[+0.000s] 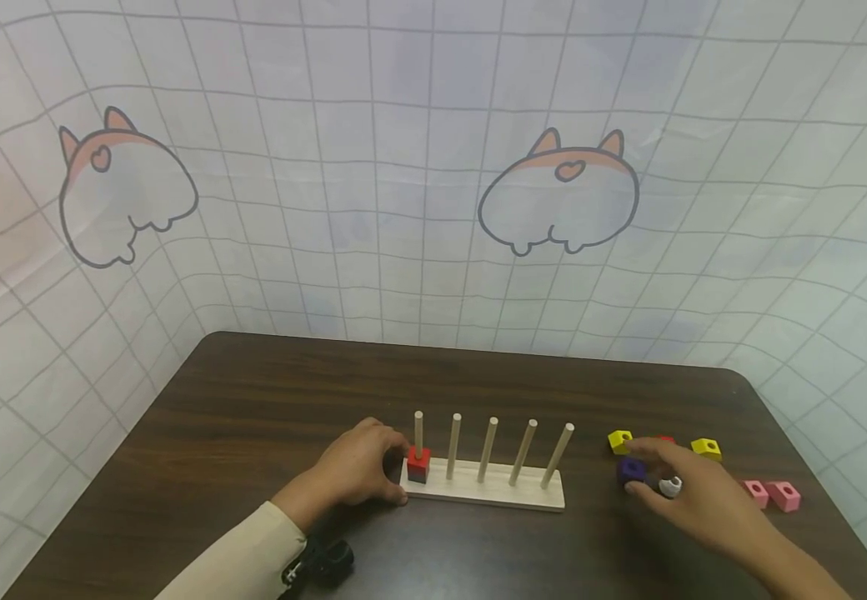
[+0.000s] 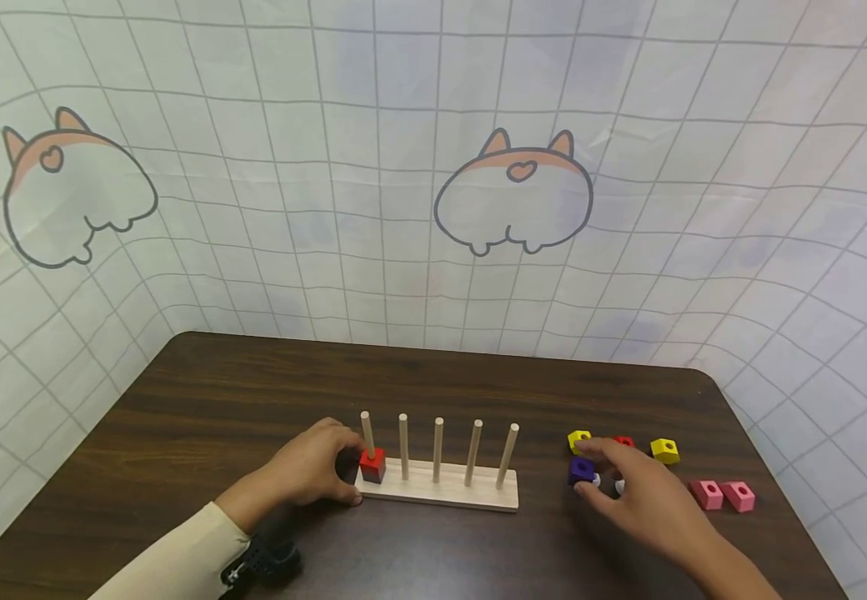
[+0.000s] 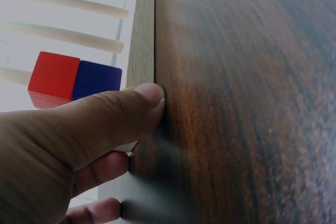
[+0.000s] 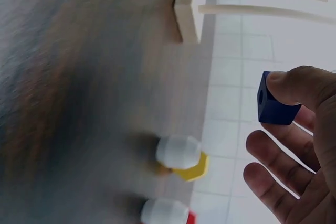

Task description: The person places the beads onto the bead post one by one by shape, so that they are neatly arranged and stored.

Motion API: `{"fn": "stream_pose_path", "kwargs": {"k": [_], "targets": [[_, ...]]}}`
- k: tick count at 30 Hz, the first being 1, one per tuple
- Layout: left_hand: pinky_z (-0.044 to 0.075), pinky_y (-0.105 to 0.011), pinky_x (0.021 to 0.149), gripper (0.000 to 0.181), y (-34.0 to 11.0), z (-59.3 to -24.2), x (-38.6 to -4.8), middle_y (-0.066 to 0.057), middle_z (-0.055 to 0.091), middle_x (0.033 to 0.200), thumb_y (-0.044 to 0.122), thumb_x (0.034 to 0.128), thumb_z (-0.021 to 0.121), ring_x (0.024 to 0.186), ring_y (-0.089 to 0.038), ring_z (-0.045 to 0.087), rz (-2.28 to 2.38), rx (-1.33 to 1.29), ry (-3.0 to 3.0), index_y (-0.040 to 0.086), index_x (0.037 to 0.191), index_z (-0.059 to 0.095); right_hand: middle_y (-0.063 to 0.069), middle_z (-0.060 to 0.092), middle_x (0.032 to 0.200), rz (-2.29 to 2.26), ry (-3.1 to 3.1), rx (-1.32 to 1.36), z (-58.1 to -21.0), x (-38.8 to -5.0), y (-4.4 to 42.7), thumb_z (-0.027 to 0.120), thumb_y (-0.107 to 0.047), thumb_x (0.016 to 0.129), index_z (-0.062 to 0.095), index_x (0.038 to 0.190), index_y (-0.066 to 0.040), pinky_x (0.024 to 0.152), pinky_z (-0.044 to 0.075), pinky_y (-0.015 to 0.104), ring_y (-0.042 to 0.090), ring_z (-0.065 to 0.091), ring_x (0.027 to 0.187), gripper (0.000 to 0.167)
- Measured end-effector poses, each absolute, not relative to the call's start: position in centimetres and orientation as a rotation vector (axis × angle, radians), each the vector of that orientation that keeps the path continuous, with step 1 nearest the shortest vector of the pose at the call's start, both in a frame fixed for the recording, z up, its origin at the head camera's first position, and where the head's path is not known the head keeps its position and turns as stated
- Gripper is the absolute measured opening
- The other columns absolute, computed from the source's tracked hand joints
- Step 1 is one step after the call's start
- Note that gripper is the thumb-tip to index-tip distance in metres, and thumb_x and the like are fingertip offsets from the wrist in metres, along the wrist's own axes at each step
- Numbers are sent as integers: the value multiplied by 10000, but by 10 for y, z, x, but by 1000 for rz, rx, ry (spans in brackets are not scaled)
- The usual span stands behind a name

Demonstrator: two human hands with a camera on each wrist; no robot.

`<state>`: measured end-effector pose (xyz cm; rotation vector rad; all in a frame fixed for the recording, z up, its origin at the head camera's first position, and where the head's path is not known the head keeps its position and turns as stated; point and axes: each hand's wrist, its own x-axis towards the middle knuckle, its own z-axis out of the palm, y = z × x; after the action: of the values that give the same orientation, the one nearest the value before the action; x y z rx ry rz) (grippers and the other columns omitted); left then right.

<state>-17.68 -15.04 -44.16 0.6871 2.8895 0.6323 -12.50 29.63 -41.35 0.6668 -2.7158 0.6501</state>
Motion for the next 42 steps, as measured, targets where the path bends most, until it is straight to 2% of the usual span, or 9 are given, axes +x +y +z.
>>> {"fn": "stream_pose_path", "kwargs": {"k": [5, 9, 12, 17, 25, 29, 31, 37, 42], "targets": [[514, -457, 890, 515, -150, -442, -177, 54, 690, 1041, 364, 619, 978, 1104, -231, 577, 635, 688, 2891, 188, 1046, 748, -72, 736, 1013, 700, -2707, 657, -405, -128, 287, 906, -137, 766, 649, 1258, -112, 682, 590, 363, 71, 697, 815, 556], [516, -458, 886, 510, -150, -442, -178, 56, 690, 1033, 362, 618, 975, 1104, -234, 579, 628, 695, 2898, 188, 1039, 747, -43, 741, 1043, 705, -2647, 703, -398, -132, 280, 906, -79, 747, 648, 1265, -106, 719, 587, 297, 85, 706, 862, 579], [519, -455, 880, 503, -150, -442, -178, 62, 688, 1026, 358, 621, 974, 1099, -230, 579, 626, 691, 2896, 188, 1036, 745, -19, 737, 1073, 697, -2601, 754, -391, -136, 275, 903, -54, 739, 652, 1267, -100, 709, 574, 264, 76, 687, 877, 586], [521, -453, 878, 502, -150, -441, -177, 64, 684, 1030, 354, 628, 973, 1105, -227, 577, 631, 679, 2888, 185, 1041, 742, 4, 719, 1065, 666, -2556, 787, -379, -139, 267, 903, -63, 738, 674, 1244, -100, 631, 526, 279, 67, 609, 823, 556], [518, -459, 894, 515, -149, -439, -177, 52, 690, 1038, 342, 623, 978, 1111, -235, 578, 628, 678, 2894, 172, 1049, 743, -25, 713, 1094, 674, -2554, 776, -366, -138, 256, 889, -94, 778, 681, 1243, -117, 658, 497, 233, 104, 658, 879, 509], [519, -452, 884, 516, -149, -440, -177, 58, 687, 1022, 342, 618, 980, 1096, -227, 576, 633, 687, 2892, 169, 1042, 742, -72, 704, 1071, 666, -2546, 777, -360, -138, 253, 885, -102, 786, 674, 1252, -121, 687, 510, 247, 93, 667, 905, 511], [518, -451, 884, 512, -149, -440, -177, 58, 686, 1021, 338, 619, 979, 1097, -227, 574, 641, 685, 2888, 170, 1040, 742, -105, 696, 1050, 666, -2545, 783, -358, -139, 251, 884, -100, 787, 672, 1253, -126, 713, 516, 239, 70, 658, 898, 513], [519, -460, 886, 505, -149, -440, -177, 53, 686, 1020, 333, 616, 983, 1104, -239, 578, 649, 684, 2885, 176, 1031, 743, -106, 697, 1028, 719, -2502, 833, -351, -140, 246, 883, -63, 774, 672, 1257, -113, 679, 474, 173, 50, 643, 854, 530], [517, -463, 887, 513, -150, -442, -177, 49, 683, 1034, 343, 613, 985, 1106, -238, 578, 647, 670, 2884, 184, 1035, 741, -121, 695, 1015, 756, -2513, 827, -347, -140, 239, 881, -72, 786, 676, 1251, -123, 709, 516, 214, 41, 660, 855, 511]]}}
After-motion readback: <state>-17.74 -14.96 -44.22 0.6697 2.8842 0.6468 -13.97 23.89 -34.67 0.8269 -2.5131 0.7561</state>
